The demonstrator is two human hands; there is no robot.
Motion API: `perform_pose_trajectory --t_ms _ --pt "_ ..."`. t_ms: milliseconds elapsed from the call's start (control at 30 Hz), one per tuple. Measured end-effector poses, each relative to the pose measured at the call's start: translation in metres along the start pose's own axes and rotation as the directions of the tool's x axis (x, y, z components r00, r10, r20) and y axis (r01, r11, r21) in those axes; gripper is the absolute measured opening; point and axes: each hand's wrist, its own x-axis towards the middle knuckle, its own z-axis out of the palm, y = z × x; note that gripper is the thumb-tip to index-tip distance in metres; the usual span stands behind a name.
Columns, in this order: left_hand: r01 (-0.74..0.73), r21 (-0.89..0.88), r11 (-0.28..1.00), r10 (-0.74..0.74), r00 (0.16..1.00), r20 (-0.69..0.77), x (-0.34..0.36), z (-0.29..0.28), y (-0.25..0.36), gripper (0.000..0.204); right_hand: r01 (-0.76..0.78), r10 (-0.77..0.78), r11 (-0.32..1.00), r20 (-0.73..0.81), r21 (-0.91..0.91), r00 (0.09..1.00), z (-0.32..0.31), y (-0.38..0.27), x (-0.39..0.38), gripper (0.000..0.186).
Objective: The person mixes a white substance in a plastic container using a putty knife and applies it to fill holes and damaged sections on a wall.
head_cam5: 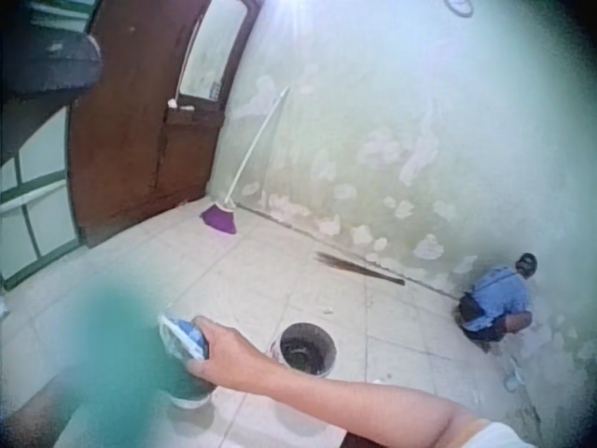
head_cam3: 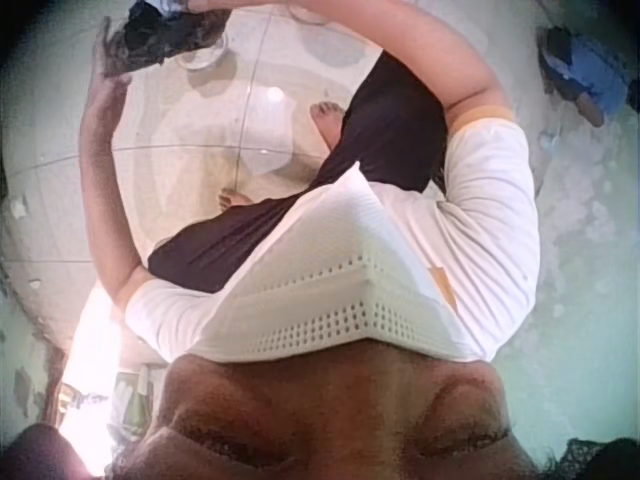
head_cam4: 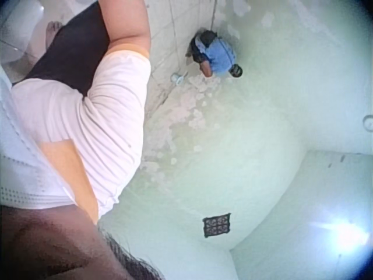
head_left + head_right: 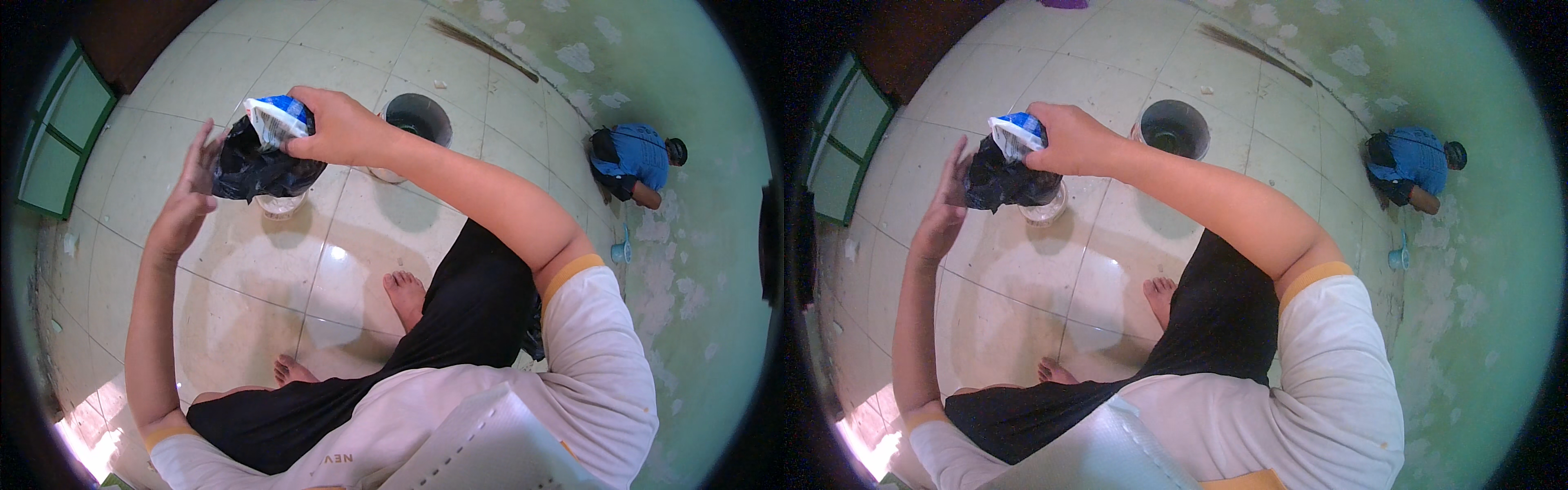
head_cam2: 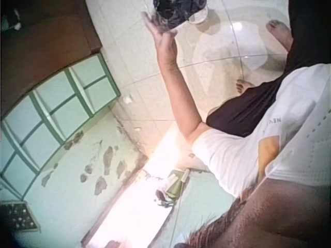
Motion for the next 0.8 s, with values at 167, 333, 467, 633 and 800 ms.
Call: perform_pose_trajectory --t_ms 167,333,467,633,800 --pt "-0.104 0.154 0.983 0.132 0.973 -0.189 0.011 0.015 0.02 0.084 0.046 -0.047 0.997 0.019 0.054 0.999 0.007 0.007 -0.002 0.048" --pt "-0.03 0.213 0.977 0.088 0.96 -0.267 0.007 0.04 0.008 0.06 0.093 -0.096 0.995 0.084 0.035 0.992 0.01 -0.002 0.003 0.048" --pt "0.055 0.124 0.991 -0.022 0.967 -0.254 -0.002 0.035 -0.013 0.052 0.117 -0.124 0.99 0.087 0.077 0.988 0.013 -0.004 0.007 0.047" --pt "0.009 -0.017 1.0 -0.01 0.999 -0.045 -0.003 0.037 -0.018 0.07 -0.02 -0.006 0.982 0.138 0.189 0.99 0.009 -0.012 0.001 0.048" --pt "0.022 -0.131 0.991 -0.037 0.993 -0.113 -0.003 0.04 -0.018 0.056 -0.111 0.091 0.976 0.111 0.187 0.99 0.011 -0.018 0.005 0.056"
